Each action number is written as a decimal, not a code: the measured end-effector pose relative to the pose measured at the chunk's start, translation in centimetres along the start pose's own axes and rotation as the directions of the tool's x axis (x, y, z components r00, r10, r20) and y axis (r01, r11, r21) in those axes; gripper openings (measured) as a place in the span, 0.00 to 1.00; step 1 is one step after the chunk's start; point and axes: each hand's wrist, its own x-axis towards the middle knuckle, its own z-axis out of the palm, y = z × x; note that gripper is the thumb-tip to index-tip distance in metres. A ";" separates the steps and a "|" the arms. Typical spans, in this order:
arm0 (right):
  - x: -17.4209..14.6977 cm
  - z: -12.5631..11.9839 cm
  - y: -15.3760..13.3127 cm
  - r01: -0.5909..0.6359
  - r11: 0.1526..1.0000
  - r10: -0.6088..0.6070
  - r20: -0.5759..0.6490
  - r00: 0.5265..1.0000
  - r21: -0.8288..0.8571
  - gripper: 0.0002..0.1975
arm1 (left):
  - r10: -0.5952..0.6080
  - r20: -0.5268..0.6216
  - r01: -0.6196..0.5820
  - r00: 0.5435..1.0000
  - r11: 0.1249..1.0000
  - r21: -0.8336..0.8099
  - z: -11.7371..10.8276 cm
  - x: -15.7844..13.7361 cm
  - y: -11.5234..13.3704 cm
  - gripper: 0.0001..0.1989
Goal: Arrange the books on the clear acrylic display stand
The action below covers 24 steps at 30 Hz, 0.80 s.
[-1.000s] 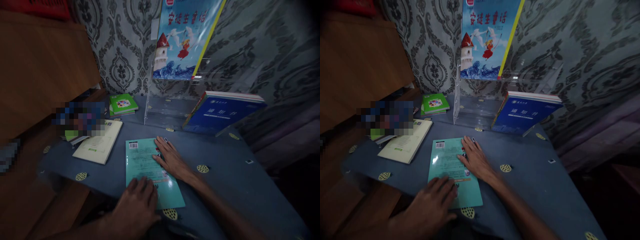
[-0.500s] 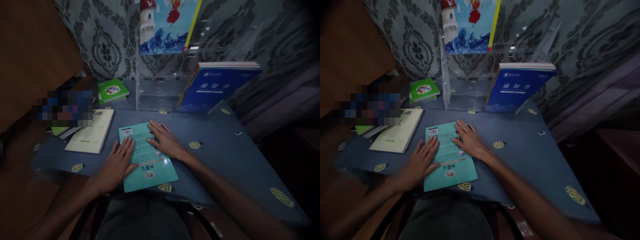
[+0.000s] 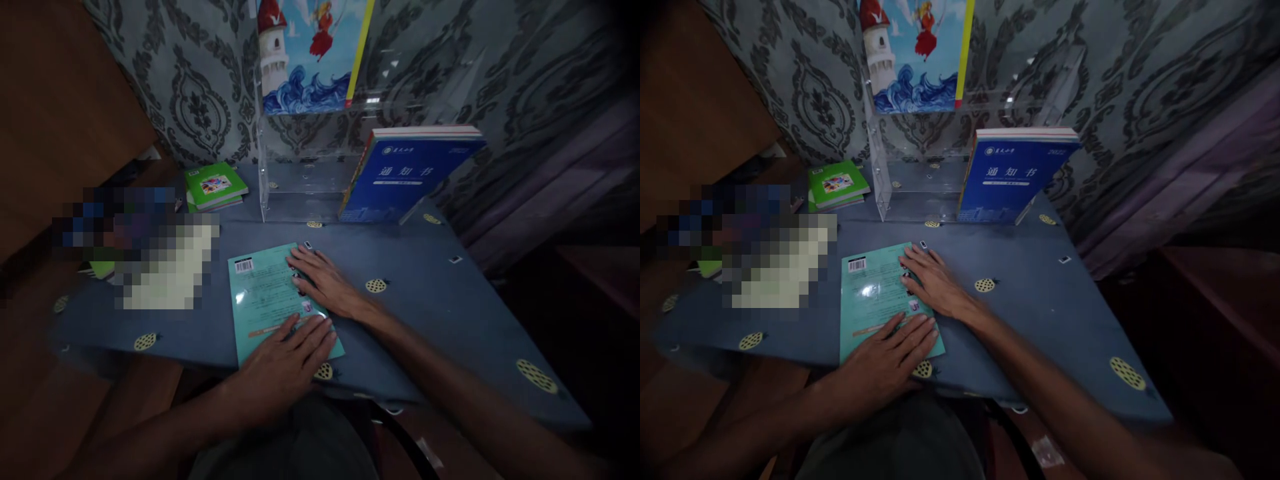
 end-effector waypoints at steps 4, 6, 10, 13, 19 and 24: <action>-3.6 -0.5 -1.2 0.052 0.996 -0.053 0.011 0.999 0.074 0.23 | -0.014 -0.039 0.016 0.999 0.999 0.040 0.0 -1.9 0.2 0.27; -6.2 -0.7 -1.9 0.072 0.992 -0.075 0.018 0.997 0.108 0.21 | -0.022 -0.089 0.025 0.996 0.999 0.033 0.0 -2.9 0.2 0.26; -11.4 -0.7 -3.1 0.101 0.990 -0.104 0.027 0.994 0.095 0.21 | -0.056 -0.150 0.061 0.987 0.998 0.030 -0.2 -5.4 -0.6 0.25; -13.9 -0.5 -3.7 0.156 0.987 -0.156 0.010 0.988 0.028 0.25 | -0.092 -0.150 0.100 0.984 0.994 0.051 -0.3 -7.2 -1.5 0.25; -14.7 0.3 -4.1 0.197 0.977 -0.205 -0.100 0.974 -0.083 0.27 | -0.133 -0.159 0.148 0.978 0.985 0.087 0.1 -9.2 -2.4 0.24; -14.8 0.9 -4.3 0.167 0.979 -0.181 -0.118 0.976 -0.114 0.27 | -0.109 -0.179 0.128 0.978 0.987 0.097 0.1 -9.2 -2.6 0.23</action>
